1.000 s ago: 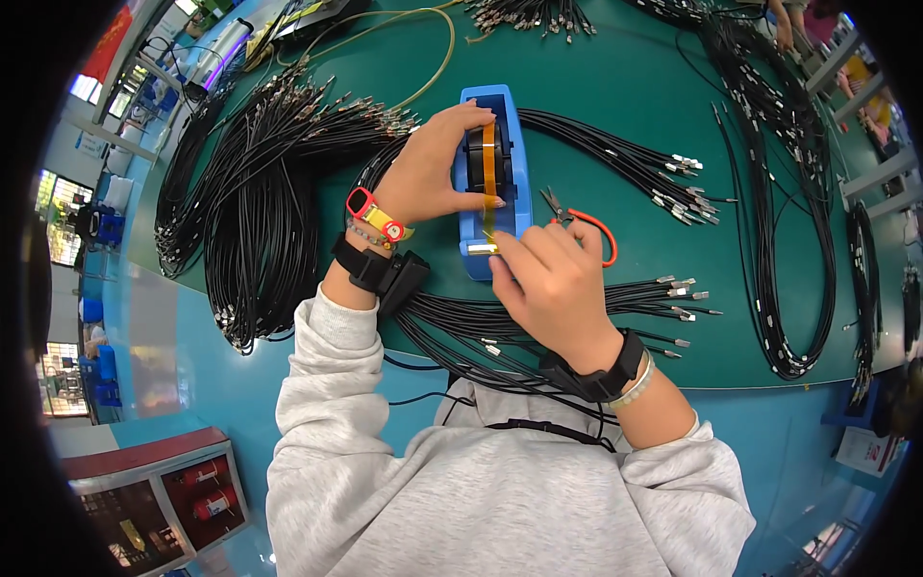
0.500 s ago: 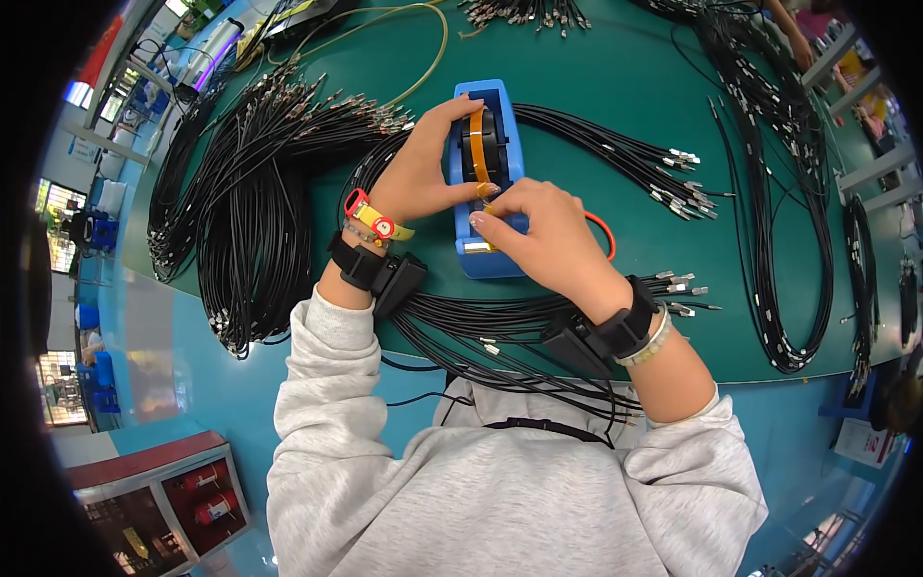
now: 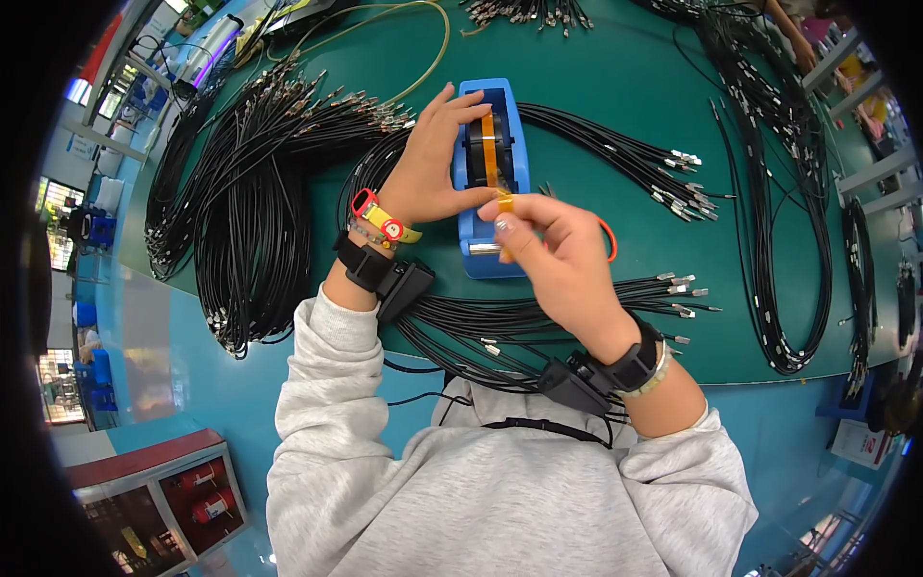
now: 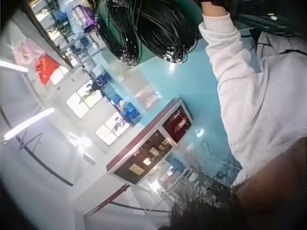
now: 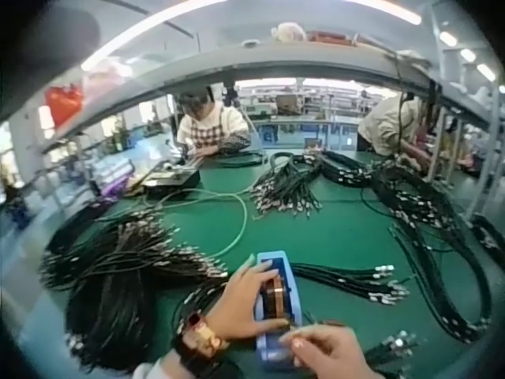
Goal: The person picks up a cable, inserts its end into a machine, and pulls it out. They then take a piece of tape from a dispenser and wrap it around the metal connector of the cable by hand before setting it back on the table.
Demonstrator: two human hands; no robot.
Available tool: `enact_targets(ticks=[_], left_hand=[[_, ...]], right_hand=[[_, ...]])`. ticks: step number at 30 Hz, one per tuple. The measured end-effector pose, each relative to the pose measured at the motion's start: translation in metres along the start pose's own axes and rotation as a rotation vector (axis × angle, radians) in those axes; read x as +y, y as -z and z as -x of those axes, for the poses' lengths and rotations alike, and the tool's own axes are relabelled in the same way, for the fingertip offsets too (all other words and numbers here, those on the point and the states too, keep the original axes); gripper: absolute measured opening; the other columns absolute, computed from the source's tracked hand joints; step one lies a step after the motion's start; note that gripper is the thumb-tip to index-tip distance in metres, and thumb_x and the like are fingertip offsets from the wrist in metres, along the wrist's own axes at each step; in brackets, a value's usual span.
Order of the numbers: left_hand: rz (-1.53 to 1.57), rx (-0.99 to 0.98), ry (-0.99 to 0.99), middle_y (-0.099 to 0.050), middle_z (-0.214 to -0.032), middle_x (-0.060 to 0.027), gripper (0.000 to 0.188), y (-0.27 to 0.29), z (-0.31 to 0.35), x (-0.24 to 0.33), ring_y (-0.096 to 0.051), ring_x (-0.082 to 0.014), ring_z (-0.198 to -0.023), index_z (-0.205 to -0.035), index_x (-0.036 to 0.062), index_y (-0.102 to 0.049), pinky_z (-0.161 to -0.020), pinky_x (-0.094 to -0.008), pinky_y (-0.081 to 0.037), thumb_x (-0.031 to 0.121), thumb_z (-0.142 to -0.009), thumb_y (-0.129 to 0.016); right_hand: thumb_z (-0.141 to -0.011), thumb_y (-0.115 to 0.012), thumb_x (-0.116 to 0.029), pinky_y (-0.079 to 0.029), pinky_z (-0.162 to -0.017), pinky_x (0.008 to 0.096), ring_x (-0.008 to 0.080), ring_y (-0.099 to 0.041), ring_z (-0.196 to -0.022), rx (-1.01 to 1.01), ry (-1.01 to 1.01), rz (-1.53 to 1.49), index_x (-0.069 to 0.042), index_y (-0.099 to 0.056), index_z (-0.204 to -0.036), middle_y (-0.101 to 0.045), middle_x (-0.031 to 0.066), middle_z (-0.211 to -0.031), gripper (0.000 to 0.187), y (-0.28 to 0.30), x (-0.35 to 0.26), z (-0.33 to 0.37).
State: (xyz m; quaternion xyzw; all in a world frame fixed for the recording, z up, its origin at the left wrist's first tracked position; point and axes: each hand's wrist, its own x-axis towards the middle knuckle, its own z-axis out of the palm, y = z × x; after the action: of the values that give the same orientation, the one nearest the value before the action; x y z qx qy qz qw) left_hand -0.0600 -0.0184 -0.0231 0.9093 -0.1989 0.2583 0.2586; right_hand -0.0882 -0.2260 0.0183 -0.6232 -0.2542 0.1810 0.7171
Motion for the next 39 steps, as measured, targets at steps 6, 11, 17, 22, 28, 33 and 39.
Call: enact_targets(ticks=[6,11,17,22,28,33,39], left_hand=[[0.058,-0.013,0.005,-0.043,-0.129,-0.0136,0.081,0.002,0.001,0.001,-0.028,-0.0401,-0.128,-0.124,0.0132,-0.045,-0.104,-0.0484,-0.026,0.040,-0.056,-0.080],[0.034,0.004,-0.011,-0.043,-0.130,-0.0127,0.081,0.004,0.001,0.002,-0.029,-0.0390,-0.128,-0.124,0.0149,-0.045,-0.104,-0.0481,-0.027,0.040,-0.055,-0.080],[0.053,0.014,-0.001,-0.043,-0.130,-0.0115,0.081,0.004,0.002,0.003,-0.030,-0.0381,-0.128,-0.124,0.0151,-0.046,-0.104,-0.0477,-0.027,0.039,-0.055,-0.080],[0.052,0.002,-0.011,-0.043,-0.130,-0.0115,0.080,0.005,0.001,0.003,-0.031,-0.0378,-0.127,-0.124,0.0147,-0.046,-0.104,-0.0474,-0.027,0.039,-0.056,-0.080],[0.021,0.012,-0.014,-0.043,-0.130,-0.0114,0.078,0.006,0.004,0.003,-0.032,-0.0375,-0.127,-0.123,0.0144,-0.047,-0.103,-0.0470,-0.027,0.038,-0.057,-0.079],[-0.001,0.015,-0.027,-0.044,-0.129,-0.0112,0.077,0.008,0.003,0.003,-0.033,-0.0371,-0.126,-0.123,0.0136,-0.047,-0.103,-0.0462,-0.028,0.037,-0.057,-0.079],[0.005,0.027,0.005,-0.043,-0.130,-0.0130,0.079,0.008,0.004,0.004,-0.034,-0.0364,-0.126,-0.123,0.0096,-0.046,-0.103,-0.0444,-0.030,0.027,-0.055,-0.082]], right_hand=[[-0.087,-0.058,-0.011,-0.039,-0.061,0.0181,0.0056,-0.047,-0.062,-0.064,-0.371,-0.348,0.005,-0.058,-0.104,-0.051,-0.0024,-0.066,0.024,0.003,-0.012,0.019],[-0.086,-0.058,-0.007,-0.041,-0.059,0.0188,0.0057,-0.047,-0.061,0.102,-0.295,-0.187,0.002,-0.048,-0.113,-0.052,-0.0004,-0.067,0.030,-0.014,0.010,0.038],[-0.084,-0.057,0.000,-0.042,-0.059,0.0208,0.0072,-0.049,-0.064,0.169,-0.065,-0.225,-0.006,-0.036,-0.113,-0.052,0.0020,-0.072,0.036,-0.022,0.034,0.046],[-0.085,-0.055,0.001,-0.042,-0.059,0.0211,0.0080,-0.050,-0.066,0.154,0.032,-0.125,-0.006,-0.037,-0.106,-0.051,0.0025,-0.076,0.029,-0.018,0.047,0.051],[-0.085,-0.055,0.002,-0.042,-0.058,0.0204,0.0082,-0.050,-0.068,0.155,0.015,-0.181,-0.007,-0.037,-0.098,-0.050,0.0026,-0.078,0.023,-0.019,0.049,0.051],[-0.085,-0.055,0.002,-0.042,-0.058,0.0199,0.0084,-0.051,-0.069,0.135,-0.009,-0.219,-0.007,-0.038,-0.095,-0.051,0.0034,-0.080,0.021,-0.019,0.045,0.050],[-0.085,-0.056,0.001,-0.042,-0.058,0.0197,0.0085,-0.052,-0.070,0.150,0.009,-0.183,-0.007,-0.039,-0.095,-0.052,0.0039,-0.081,0.021,-0.017,0.041,0.048]])
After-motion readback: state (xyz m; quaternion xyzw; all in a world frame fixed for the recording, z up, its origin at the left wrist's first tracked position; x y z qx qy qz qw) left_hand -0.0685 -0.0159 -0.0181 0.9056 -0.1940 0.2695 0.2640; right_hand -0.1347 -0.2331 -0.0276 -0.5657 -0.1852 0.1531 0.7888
